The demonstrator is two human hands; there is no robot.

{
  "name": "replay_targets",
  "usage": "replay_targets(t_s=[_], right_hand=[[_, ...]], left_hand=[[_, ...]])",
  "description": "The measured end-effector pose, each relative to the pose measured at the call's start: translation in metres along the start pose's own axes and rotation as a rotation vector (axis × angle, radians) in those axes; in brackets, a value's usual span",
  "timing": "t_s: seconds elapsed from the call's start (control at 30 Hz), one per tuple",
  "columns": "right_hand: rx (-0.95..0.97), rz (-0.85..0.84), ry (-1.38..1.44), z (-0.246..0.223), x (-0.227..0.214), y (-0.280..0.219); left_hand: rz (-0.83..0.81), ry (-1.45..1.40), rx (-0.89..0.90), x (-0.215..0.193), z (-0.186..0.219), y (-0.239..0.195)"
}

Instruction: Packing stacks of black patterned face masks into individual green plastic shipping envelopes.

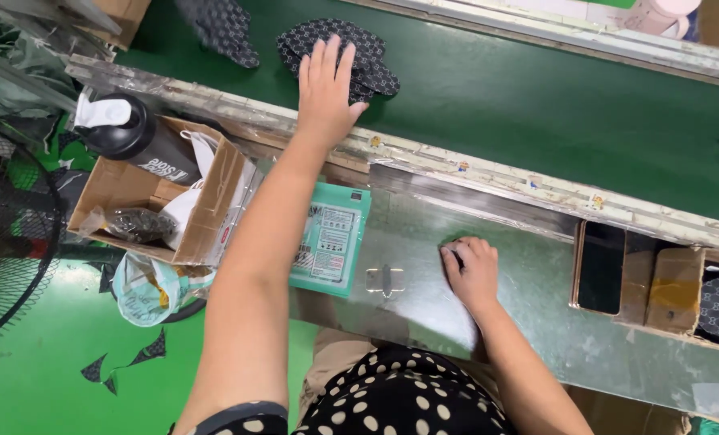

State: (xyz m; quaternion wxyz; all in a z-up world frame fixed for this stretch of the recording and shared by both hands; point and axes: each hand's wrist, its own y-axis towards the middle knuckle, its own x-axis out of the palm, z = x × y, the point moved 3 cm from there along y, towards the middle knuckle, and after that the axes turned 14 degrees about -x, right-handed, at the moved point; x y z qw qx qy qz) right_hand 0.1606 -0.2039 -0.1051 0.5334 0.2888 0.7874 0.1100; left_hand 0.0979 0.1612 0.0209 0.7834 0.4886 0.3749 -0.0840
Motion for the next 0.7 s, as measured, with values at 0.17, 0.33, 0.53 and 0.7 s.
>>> replay_targets(t_s=[0.17,0.33,0.53,0.7], right_hand=[[0.003,0.008,0.004,0.001,-0.002,0.0],[0.051,-0.027,0.035,0.005,-0.001,-0.003],[-0.154,0.372,-0.212,-0.052,-0.092,0.071],[0.102,0.077,0.299,0.008,-0.028,0.004]], left_hand=[[-0.315,0.184,-0.139,0.099,-0.047,0.004],[-0.437,0.28,-0.088,0.087,-0.039,-0.007],[-0.577,-0.386,0.435,-0.056,0.094,-0.048],[-0.497,-1.031,0.084,-0.087,0.106,-0.12]])
